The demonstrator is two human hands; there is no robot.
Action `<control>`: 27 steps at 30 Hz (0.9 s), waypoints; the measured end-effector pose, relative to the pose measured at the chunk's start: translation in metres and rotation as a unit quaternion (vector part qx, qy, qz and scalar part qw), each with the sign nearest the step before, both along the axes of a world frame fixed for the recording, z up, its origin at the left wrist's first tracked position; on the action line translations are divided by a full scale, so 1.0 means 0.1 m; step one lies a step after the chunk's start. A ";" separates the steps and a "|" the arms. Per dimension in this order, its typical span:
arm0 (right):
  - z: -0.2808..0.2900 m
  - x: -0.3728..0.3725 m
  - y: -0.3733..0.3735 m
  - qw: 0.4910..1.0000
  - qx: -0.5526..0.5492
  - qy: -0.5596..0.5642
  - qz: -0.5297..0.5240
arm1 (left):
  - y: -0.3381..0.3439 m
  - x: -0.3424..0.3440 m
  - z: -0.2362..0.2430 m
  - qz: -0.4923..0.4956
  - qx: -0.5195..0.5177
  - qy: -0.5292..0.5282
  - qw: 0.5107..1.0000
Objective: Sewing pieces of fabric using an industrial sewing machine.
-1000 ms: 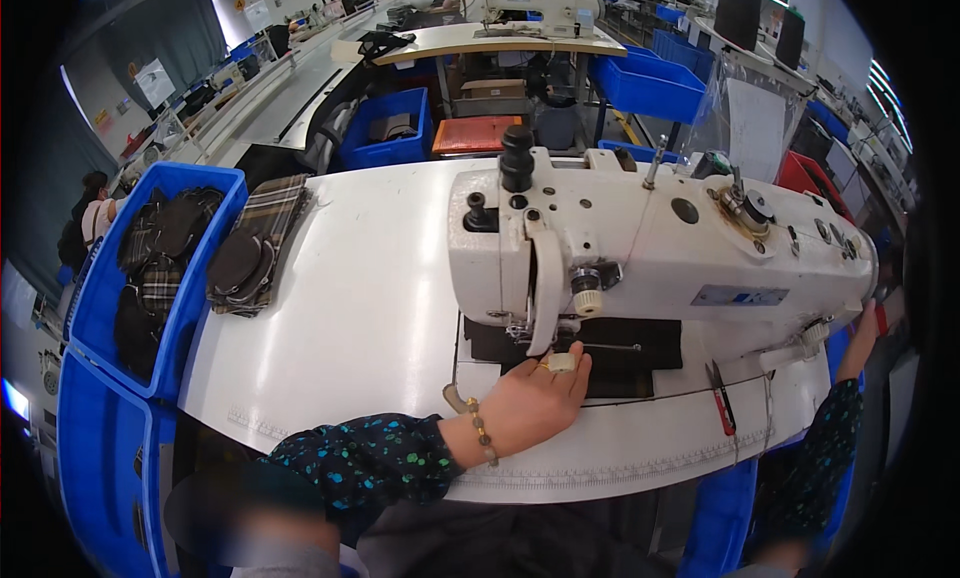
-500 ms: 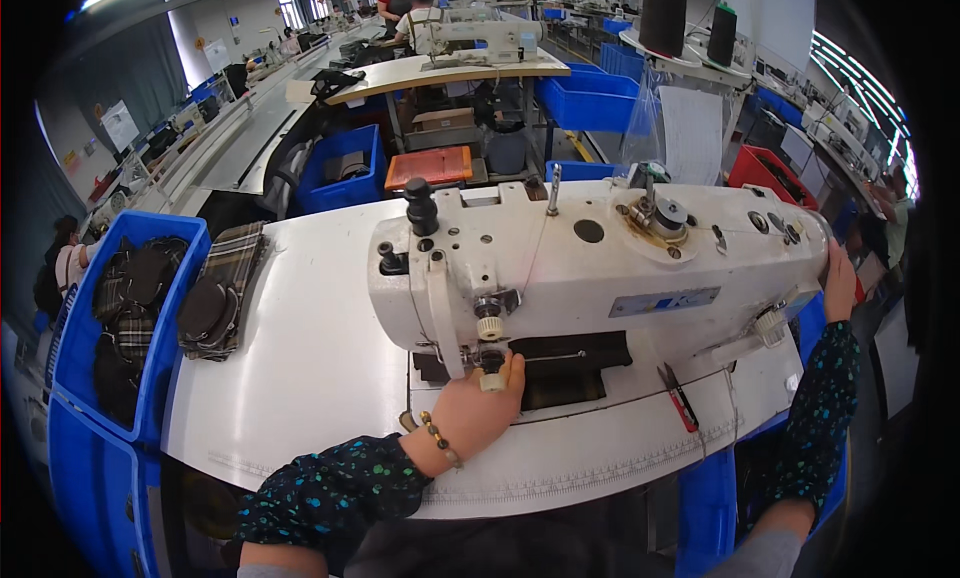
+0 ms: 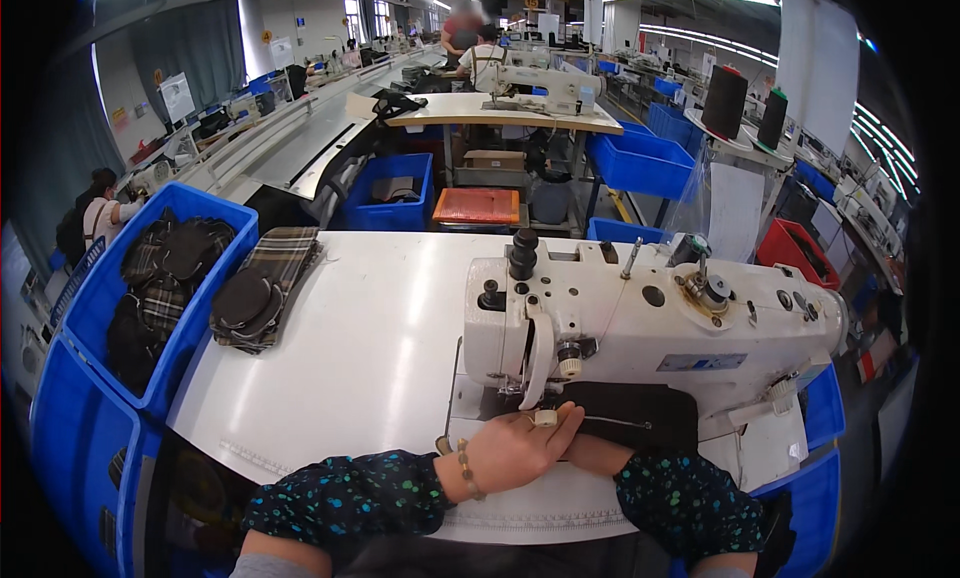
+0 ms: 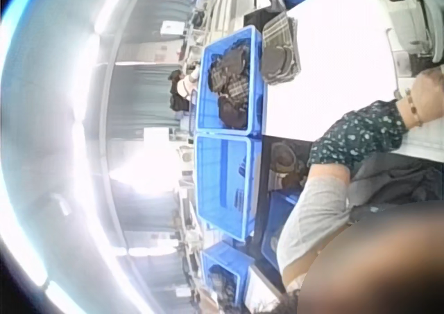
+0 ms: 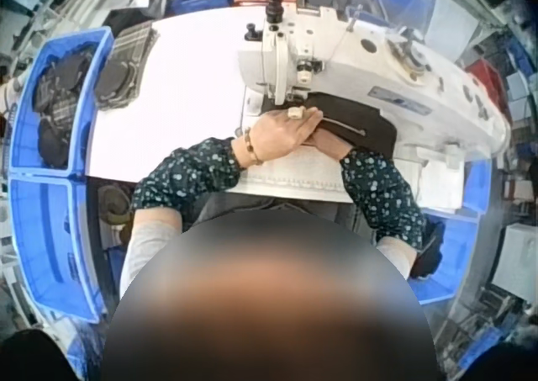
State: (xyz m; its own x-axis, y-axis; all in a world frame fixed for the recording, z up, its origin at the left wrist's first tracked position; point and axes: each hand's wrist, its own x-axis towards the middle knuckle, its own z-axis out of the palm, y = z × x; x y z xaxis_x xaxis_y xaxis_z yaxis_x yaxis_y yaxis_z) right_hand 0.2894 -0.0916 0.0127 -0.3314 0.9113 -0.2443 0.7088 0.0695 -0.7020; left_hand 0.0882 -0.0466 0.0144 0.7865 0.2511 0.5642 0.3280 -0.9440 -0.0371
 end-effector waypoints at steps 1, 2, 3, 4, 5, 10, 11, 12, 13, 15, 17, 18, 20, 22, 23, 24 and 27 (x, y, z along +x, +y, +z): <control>-0.07 0.06 0.07 0.999 -0.029 -0.009 -0.010 | 0.00 0.01 0.00 -0.012 0.034 -0.038 0.999; -0.11 0.12 0.12 0.998 0.036 -0.058 0.004 | 0.02 0.01 -0.01 -0.028 0.067 -0.069 0.995; -0.12 0.16 0.17 0.989 0.101 -0.106 0.018 | 0.03 0.00 -0.02 -0.033 0.073 -0.042 0.996; -0.10 0.17 0.13 0.974 0.165 -0.153 0.034 | 0.04 -0.02 -0.05 -0.032 0.077 -0.069 0.994; -0.04 0.14 0.07 0.953 0.218 -0.203 0.046 | 0.04 -0.07 -0.10 -0.020 0.053 -0.017 0.998; 0.58 -0.31 -0.76 0.925 0.167 -0.341 0.010 | 0.10 -0.22 -0.33 -0.006 0.049 0.061 0.997; 0.65 -0.35 -0.78 0.926 0.180 -0.328 0.038 | 0.09 -0.20 -0.35 0.009 0.051 0.072 0.996; 0.68 -0.39 -0.83 0.927 0.163 -0.330 0.069 | 0.08 -0.18 -0.35 0.016 0.057 0.091 0.994; 0.64 -0.41 -0.76 0.927 0.162 -0.330 0.073 | 0.07 -0.17 -0.34 0.025 0.052 0.081 0.995; 0.45 -0.40 -0.49 0.864 0.427 -0.263 0.041 | 0.04 -0.20 -0.27 0.056 0.071 0.086 0.992; 0.19 -0.36 -0.21 0.868 0.444 -0.215 0.049 | 0.03 -0.37 -0.17 0.020 0.069 0.023 0.997; 0.07 -0.35 -0.11 0.888 0.416 -0.190 0.045 | 0.03 -0.52 -0.13 -0.026 0.059 -0.013 0.998; -0.08 -0.32 0.04 0.872 0.430 -0.227 0.061 | -0.04 -0.86 -0.09 -0.065 0.035 -0.011 0.997; -0.11 -0.29 0.10 0.898 0.369 -0.227 0.078 | -0.05 -1.09 -0.11 -0.031 -0.021 0.021 0.999; -0.10 -0.28 0.10 0.908 0.353 -0.214 0.068 | 0.00 -1.15 -0.14 0.014 -0.066 0.014 0.998; -0.07 -0.28 0.09 0.916 0.335 -0.212 0.057 | 0.07 -1.19 -0.16 0.053 -0.117 0.020 0.991; 0.00 -0.31 0.08 0.928 0.331 -0.169 0.038 | 0.34 -1.20 -0.18 0.077 -0.154 0.035 0.984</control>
